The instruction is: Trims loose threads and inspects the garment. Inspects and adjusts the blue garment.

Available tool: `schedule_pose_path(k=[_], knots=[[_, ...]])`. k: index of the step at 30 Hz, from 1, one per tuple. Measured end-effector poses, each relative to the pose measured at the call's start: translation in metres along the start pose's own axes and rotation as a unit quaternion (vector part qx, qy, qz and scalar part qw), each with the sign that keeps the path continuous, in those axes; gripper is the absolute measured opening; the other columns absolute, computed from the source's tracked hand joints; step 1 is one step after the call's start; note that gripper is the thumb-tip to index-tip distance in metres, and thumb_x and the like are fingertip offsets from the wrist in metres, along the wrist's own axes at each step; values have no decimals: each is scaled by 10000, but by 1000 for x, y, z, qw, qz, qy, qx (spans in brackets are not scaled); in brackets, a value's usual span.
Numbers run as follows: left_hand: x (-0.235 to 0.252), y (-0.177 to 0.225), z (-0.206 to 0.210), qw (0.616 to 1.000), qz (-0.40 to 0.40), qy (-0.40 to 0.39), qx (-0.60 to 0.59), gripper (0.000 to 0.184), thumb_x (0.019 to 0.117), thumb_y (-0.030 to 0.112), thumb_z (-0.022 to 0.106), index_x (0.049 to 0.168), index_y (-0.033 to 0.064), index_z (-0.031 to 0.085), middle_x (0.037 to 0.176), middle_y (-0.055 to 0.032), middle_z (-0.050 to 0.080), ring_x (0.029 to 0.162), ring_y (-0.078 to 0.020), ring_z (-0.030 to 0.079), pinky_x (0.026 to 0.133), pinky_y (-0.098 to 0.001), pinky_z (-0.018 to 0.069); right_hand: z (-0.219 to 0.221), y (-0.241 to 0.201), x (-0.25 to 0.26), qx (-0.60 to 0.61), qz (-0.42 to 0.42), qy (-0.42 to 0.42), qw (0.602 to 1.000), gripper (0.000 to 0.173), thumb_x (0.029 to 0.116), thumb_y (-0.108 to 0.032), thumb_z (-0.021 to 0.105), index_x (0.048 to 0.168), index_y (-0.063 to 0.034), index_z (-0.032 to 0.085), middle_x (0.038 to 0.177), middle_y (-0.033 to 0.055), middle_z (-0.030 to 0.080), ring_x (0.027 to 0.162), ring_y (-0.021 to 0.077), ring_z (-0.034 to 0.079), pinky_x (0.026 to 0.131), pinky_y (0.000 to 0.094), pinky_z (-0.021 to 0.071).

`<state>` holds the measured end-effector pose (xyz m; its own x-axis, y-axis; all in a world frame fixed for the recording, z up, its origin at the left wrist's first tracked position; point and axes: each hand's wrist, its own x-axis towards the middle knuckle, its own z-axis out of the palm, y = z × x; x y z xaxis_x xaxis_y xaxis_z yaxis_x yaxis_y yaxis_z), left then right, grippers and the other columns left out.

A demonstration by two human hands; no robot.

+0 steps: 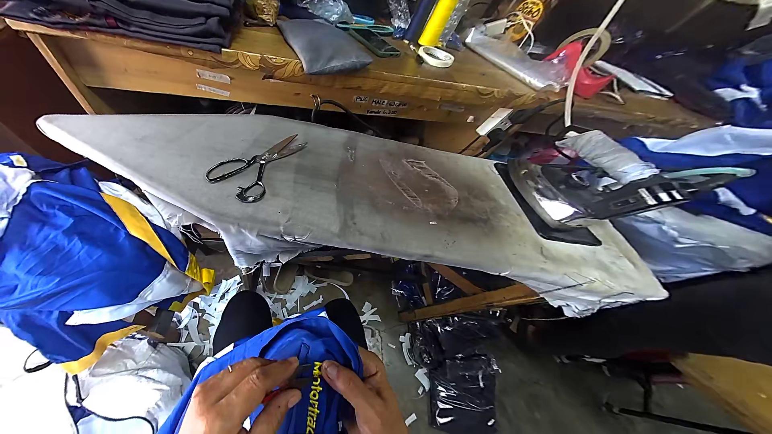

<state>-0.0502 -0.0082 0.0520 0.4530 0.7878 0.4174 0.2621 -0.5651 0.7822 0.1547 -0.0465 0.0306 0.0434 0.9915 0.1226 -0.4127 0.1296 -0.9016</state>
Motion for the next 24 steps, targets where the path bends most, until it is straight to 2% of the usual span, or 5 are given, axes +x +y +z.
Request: schedule_pose_path(k=[6,12,19,24], knots=[[-2,-4,4,999,36,4,33,210,993,181,695,1130,34,755,999,-103,765,956,-115,718,863,-238,574,2,-3,0,6,18,18,1000,173,998,-70,600,1001,-113,767,937,-9,762,874,44,713,814,257,598],[-1,-8,2,998,52,-5,25,205,1006,181,675,1133,40,753,1006,-91,764,969,-105,715,883,-229,567,1,-3,2,-45,-24,5,999,164,1001,-79,605,988,-115,764,927,-27,759,869,28,707,803,243,595],[-1,-12,0,999,50,-19,-9,195,1010,155,664,1132,30,750,1014,-88,764,969,-92,713,879,-220,570,0,-3,2,-41,-27,-9,999,151,1001,-90,612,980,-112,759,914,-23,756,862,24,705,798,237,593],[-2,-19,1,998,46,-1,-39,212,999,176,681,1148,36,741,990,-74,751,885,-59,693,795,-189,570,1,-5,2,-38,-14,-5,999,162,1005,-84,599,992,-119,756,927,-28,756,871,25,705,806,239,593]])
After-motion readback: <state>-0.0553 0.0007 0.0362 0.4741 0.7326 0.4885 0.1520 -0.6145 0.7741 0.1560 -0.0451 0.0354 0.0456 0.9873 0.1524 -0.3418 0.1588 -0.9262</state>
